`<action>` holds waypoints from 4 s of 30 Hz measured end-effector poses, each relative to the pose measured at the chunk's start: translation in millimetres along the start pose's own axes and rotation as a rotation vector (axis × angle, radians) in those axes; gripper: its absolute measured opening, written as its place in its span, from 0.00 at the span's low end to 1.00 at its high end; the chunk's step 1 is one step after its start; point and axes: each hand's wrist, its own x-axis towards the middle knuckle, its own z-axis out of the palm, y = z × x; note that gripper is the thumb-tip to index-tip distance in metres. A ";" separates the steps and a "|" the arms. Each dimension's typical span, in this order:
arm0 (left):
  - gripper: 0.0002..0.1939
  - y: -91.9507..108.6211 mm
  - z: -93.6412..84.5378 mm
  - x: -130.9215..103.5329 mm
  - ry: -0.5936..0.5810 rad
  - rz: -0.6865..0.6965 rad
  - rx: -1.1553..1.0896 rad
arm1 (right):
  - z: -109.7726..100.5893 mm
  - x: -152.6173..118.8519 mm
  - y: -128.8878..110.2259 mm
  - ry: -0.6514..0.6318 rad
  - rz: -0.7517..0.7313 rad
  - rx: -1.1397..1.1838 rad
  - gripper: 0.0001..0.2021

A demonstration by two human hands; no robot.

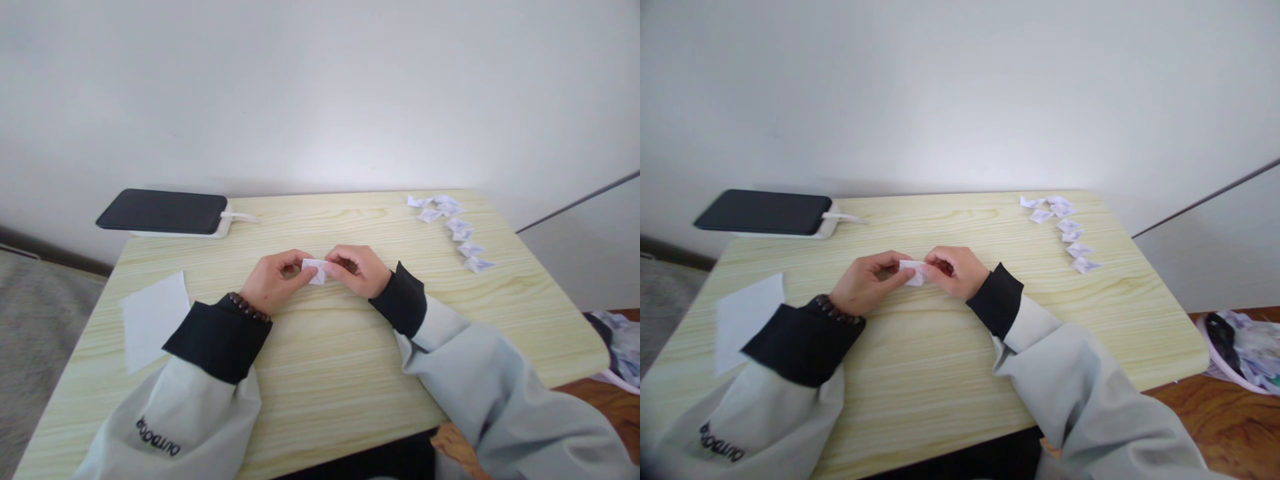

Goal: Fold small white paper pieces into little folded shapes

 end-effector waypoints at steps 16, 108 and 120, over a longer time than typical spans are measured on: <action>0.17 -6.8 2.0 0.8 0.131 -0.045 -0.092 | -0.8 1.0 -3.5 -0.027 0.094 0.015 0.11; 0.13 -5.3 1.8 1.3 0.054 0.015 -0.044 | 1.2 -0.1 -4.9 0.042 0.000 -0.090 0.14; 0.06 -10.9 -1.5 1.5 0.285 0.400 0.265 | 3.2 3.8 8.2 0.227 -0.191 -0.265 0.04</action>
